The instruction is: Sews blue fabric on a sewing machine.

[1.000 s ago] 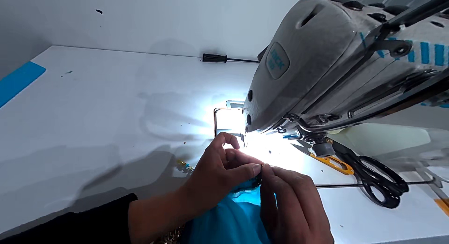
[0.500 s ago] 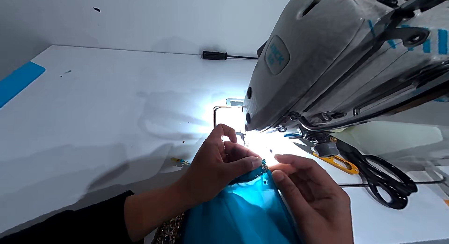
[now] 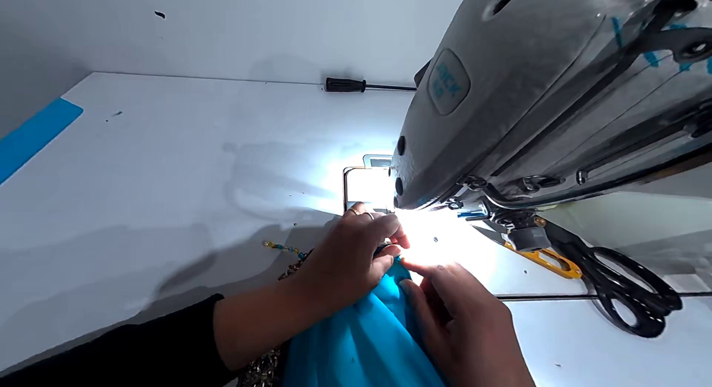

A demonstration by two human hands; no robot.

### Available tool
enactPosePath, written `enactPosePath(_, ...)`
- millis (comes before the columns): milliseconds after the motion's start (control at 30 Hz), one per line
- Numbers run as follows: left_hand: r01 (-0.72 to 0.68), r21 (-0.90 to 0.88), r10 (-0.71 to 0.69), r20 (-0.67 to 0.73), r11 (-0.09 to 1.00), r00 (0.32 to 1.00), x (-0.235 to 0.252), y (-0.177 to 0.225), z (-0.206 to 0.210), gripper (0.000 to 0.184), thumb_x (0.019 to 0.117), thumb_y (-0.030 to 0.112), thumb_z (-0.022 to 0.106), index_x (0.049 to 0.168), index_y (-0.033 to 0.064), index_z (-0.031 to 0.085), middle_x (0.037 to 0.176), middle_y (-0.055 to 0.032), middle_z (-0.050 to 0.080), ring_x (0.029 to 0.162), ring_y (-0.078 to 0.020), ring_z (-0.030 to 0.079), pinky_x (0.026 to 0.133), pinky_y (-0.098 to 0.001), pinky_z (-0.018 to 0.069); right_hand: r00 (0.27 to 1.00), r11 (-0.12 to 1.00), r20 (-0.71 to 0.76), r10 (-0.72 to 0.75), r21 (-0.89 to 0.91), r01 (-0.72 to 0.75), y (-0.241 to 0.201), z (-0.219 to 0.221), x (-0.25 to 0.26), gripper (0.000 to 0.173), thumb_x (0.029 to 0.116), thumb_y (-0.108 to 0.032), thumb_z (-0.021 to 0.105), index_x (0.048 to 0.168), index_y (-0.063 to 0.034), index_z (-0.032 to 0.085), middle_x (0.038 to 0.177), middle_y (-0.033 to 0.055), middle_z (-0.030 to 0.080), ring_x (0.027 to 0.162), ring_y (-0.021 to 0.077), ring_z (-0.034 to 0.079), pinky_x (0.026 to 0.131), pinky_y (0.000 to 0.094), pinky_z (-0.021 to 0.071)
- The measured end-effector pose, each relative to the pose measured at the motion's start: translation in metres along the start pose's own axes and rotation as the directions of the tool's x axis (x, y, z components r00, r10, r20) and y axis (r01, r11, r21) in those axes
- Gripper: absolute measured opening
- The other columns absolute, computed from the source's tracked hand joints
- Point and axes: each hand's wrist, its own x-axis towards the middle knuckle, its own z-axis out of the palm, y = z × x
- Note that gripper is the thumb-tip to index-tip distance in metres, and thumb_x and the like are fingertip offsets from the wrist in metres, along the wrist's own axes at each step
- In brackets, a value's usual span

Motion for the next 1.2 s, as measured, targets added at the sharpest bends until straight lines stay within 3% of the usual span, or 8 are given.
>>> enactPosePath(67, -0.002, 0.019, 0.003, -0.015, 1.0, 1.0, 0.001, -0.001, 0.0, 0.008, 0.0847, 0.016, 0.072, 0.091, 0.0134, 0.075, 0.093, 0.0015, 0.07, 0.098, -0.0126, 0.065, 0.087, -0.0254, 0.0518, 1.0, 0.999, 0.009, -0.025, -0.042, 0.025, -0.002, 0.0, -0.001, 0.024, 0.0935, -0.018, 0.059, 0.101, -0.0073, 0.079, 0.075, 0.0044, 0.064, 0.063, 0.0128, 0.06, 0.058, 0.0216, 0.0506)
enactPosePath(167, 0.015, 0.055, -0.014, -0.004, 0.998, 1.0, 0.001, -0.003, -0.002, 0.011, 0.0854, 0.022, 0.073, 0.091, 0.0132, 0.077, 0.096, -0.0012, 0.066, 0.095, -0.0107, 0.064, 0.081, -0.0224, 0.0529, 0.998, 0.993, 0.029, -0.062, -0.102, 0.064, -0.002, 0.0, -0.004, 0.025, 0.0946, -0.018, 0.057, 0.101, -0.0092, 0.079, 0.081, 0.0063, 0.063, 0.073, 0.0187, 0.062, 0.063, 0.0257, 0.0522)
enactPosePath(333, -0.16, 0.171, 0.156, 0.034, 0.972, 0.987, 0.001, -0.008, -0.005, 0.016, 0.091, 0.025, 0.067, 0.087, 0.0139, 0.077, 0.095, -0.0018, 0.068, 0.098, -0.017, 0.064, 0.082, -0.0263, 0.0532, 0.981, 0.972, 0.05, -0.187, -0.137, 0.193, 0.005, 0.0, -0.005, 0.03, 0.0997, -0.018, 0.052, 0.109, -0.0084, 0.078, 0.111, 0.0075, 0.075, 0.089, 0.0241, 0.066, 0.072, 0.0347, 0.0506)
enactPosePath(533, -0.444, 0.259, 0.41, 0.179, 0.858, 0.895, -0.005, -0.014, -0.015, 0.029, 0.1008, 0.017, 0.049, 0.098, 0.0124, 0.078, 0.104, -0.0018, 0.07, 0.102, -0.0189, 0.063, 0.087, -0.0292, 0.0505, 0.966, 0.953, 0.097, -0.241, -0.162, 0.255, 0.014, -0.004, -0.007, 0.034, 0.1033, -0.026, 0.047, 0.112, -0.0133, 0.077, 0.113, 0.002, 0.075, 0.091, 0.0227, 0.065, 0.07, 0.0363, 0.0464)
enactPosePath(633, -0.461, 0.269, 0.422, 0.19, 0.846, 0.886, -0.011, -0.014, -0.015, 0.029, 0.0994, 0.011, 0.05, 0.106, 0.0097, 0.077, 0.103, -0.005, 0.071, 0.101, -0.0176, 0.066, 0.09, -0.0244, 0.0527, 0.956, 0.946, 0.128, -0.266, -0.154, 0.284, 0.017, -0.006, -0.007, 0.037, 0.1061, -0.03, 0.044, 0.116, -0.0135, 0.076, 0.118, 0.0011, 0.074, 0.097, 0.0221, 0.064, 0.075, 0.0363, 0.0452)
enactPosePath(767, -0.431, 0.265, 0.409, 0.138, 0.862, 0.902, -0.014, -0.014, -0.014, 0.027, 0.0997, 0.009, 0.05, 0.103, 0.0091, 0.077, 0.103, -0.0061, 0.076, 0.105, -0.0176, 0.07, 0.095, -0.0242, 0.0533, 0.927, 0.918, 0.181, -0.328, -0.168, 0.358, 0.023, -0.011, -0.004, 0.039, 0.1079, -0.033, 0.042, 0.119, -0.0138, 0.073, 0.126, 0.0007, 0.072, 0.107, 0.0225, 0.063, 0.079, 0.0382, 0.0429)
enactPosePath(967, -0.426, 0.272, 0.404, 0.134, 0.863, 0.905, -0.008, -0.017, -0.015, 0.026, 0.0993, 0.008, 0.052, 0.103, 0.0096, 0.077, 0.103, -0.0049, 0.075, 0.106, -0.0177, 0.07, 0.094, -0.024, 0.0534, 0.905, 0.895, 0.204, -0.374, -0.179, 0.41, 0.03, -0.011, 0.003, 0.04, 0.1092, -0.034, 0.039, 0.122, -0.0129, 0.071, 0.128, 0.0012, 0.071, 0.11, 0.0241, 0.062, 0.082, 0.0392, 0.043)
enactPosePath(1200, -0.417, 0.254, 0.414, 0.069, 0.873, 0.908, 0.004, -0.026, -0.013, 0.023, 0.0973, 0.011, 0.055, 0.096, 0.009, 0.079, 0.099, -0.004, 0.076, 0.098, -0.0138, 0.07, 0.089, -0.0204, 0.0522, 0.909, 0.885, 0.183, -0.376, -0.221, 0.41, 0.034, -0.005, 0.014, 0.045, 0.1078, -0.039, 0.036, 0.116, -0.0153, 0.074, 0.115, -0.0006, 0.075, 0.099, 0.022, 0.067, 0.075, 0.0403, 0.0434)
